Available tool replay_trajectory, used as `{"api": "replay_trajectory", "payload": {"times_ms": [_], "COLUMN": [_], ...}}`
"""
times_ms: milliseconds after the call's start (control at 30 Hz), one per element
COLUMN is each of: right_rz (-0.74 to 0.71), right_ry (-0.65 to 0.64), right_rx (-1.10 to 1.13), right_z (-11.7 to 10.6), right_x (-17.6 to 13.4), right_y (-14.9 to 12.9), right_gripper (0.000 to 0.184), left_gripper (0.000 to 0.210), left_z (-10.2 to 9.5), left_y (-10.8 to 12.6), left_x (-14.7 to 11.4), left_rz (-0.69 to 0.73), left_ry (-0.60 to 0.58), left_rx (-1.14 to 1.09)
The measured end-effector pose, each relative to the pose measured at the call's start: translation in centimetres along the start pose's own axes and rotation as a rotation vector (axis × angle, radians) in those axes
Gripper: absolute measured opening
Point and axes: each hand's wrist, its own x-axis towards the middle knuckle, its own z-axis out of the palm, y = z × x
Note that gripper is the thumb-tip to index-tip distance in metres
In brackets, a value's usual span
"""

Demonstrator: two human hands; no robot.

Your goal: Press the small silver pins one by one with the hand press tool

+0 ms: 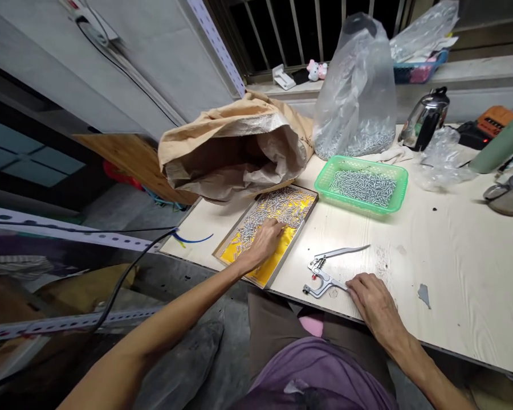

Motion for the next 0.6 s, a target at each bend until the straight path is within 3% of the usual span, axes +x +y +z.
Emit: {"api": "replay_trajectory", "payload": {"times_ms": [100,200,300,433,600], "right_rz": [0.019,0.013,0.006,0.011,0.025], "right_ry": [0.005,-0.007,-0.008,-0.011,-0.008], "right_rx": [-0.009,-0.039,-0.092,-0.130,-0.158], "right_z": [0.1,0.5,1.0,1.6,1.7], "right_x": [-0.5,-0.6,-0.6,-0.7,-1.1], "right_y": [-0.2,-0.5,-0.7,-0.9,-1.3], "right_gripper": [0.023,0.021,0.021,0.021,0.022], "left_gripper": [0.021,0.021,0.026,0.036,0.035], "left_z": [-0.9,-0.7,0.7,2.3,2.9], "left_y": [2.6,5.0,6.2,6.3,6.4], "left_x": [-1.9,-4.0,-5.5,-6.1,-6.3], "left_rz": [-0.025,-0.151,-0.323,-0.455,-0.467], "left_ry": [-0.062,-0.309,-0.481,-0.502,-0.488], "left_rx": [-0.329,-0.656,-0.796,-0.860,-0.843]}}
